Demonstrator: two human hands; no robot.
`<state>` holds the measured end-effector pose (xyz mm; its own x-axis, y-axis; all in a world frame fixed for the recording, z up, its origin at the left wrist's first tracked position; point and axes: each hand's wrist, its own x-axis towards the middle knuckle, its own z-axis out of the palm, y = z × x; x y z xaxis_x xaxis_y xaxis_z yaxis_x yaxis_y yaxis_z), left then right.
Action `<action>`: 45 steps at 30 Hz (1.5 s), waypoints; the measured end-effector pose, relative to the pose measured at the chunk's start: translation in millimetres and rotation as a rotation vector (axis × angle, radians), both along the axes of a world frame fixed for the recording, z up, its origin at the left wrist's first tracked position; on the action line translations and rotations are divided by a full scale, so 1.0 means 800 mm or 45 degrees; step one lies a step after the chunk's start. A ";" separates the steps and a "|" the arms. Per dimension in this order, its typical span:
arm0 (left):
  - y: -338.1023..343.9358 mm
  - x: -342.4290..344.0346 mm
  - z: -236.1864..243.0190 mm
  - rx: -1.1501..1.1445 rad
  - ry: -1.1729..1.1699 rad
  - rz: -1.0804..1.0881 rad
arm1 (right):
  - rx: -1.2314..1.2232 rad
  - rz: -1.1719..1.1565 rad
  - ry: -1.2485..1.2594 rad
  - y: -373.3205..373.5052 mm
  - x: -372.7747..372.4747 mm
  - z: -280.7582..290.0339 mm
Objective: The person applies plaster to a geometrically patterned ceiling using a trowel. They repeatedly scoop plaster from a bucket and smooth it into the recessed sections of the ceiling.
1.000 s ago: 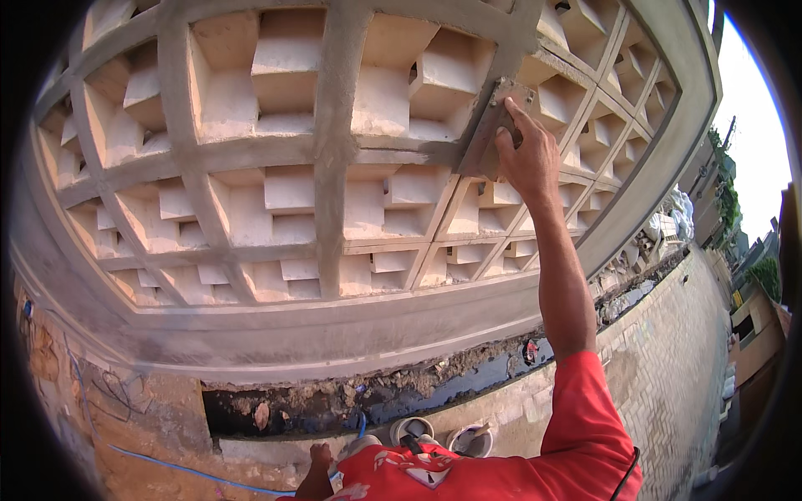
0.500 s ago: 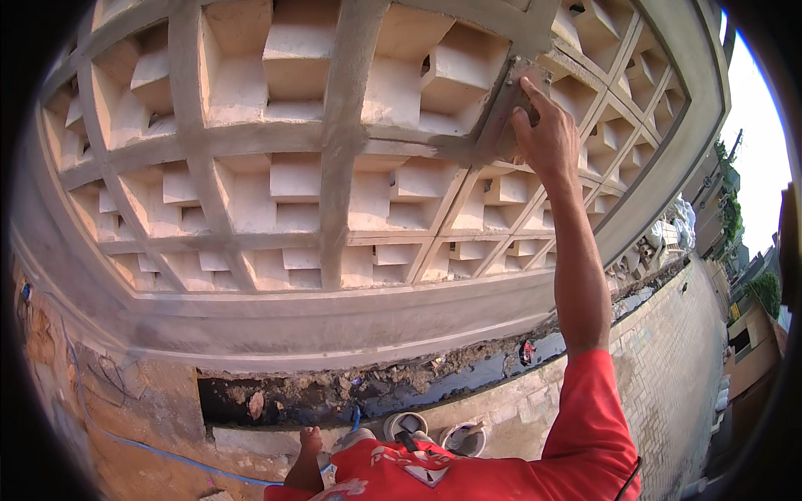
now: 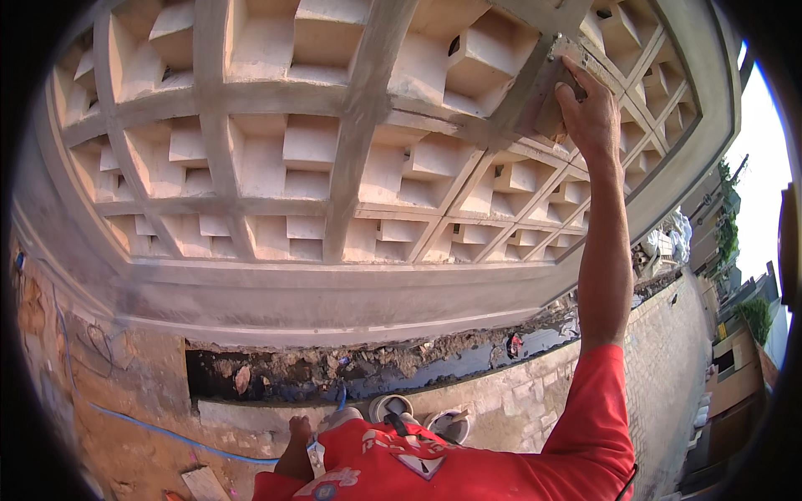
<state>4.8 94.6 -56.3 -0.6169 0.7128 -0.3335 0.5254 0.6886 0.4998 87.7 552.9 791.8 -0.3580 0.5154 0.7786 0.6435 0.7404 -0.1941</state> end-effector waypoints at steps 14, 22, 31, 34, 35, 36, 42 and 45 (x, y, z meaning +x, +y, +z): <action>0.003 0.015 0.014 0.252 -0.053 0.169 | -0.295 0.485 -0.151 -0.003 0.062 -0.174; 0.014 0.008 -0.021 0.188 -0.350 0.432 | -1.007 1.246 0.388 0.001 0.056 -0.004; 0.047 0.017 -0.008 0.330 -0.748 1.018 | -1.037 1.008 0.276 0.022 0.018 0.027; 0.034 0.019 0.002 0.307 -0.770 1.048 | -1.122 1.020 0.230 0.021 0.022 0.014; 0.025 0.026 -0.002 0.261 -0.726 1.027 | -1.148 1.037 0.215 0.019 0.028 0.009; 0.022 0.020 -0.002 0.221 -0.674 1.016 | -1.128 1.035 0.202 0.019 0.036 0.002; 0.014 0.002 0.034 0.106 -0.406 0.313 | -1.050 1.181 0.359 0.021 0.103 -0.029; 0.003 -0.016 0.028 -0.099 0.232 -0.322 | -1.026 1.265 0.468 0.046 0.114 -0.028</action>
<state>-7.7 97.0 -34.1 -0.4778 0.8281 -0.2932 0.7611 0.5569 0.3326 178.6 589.6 769.5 -0.6838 0.5188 0.5131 -0.2839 0.4586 -0.8421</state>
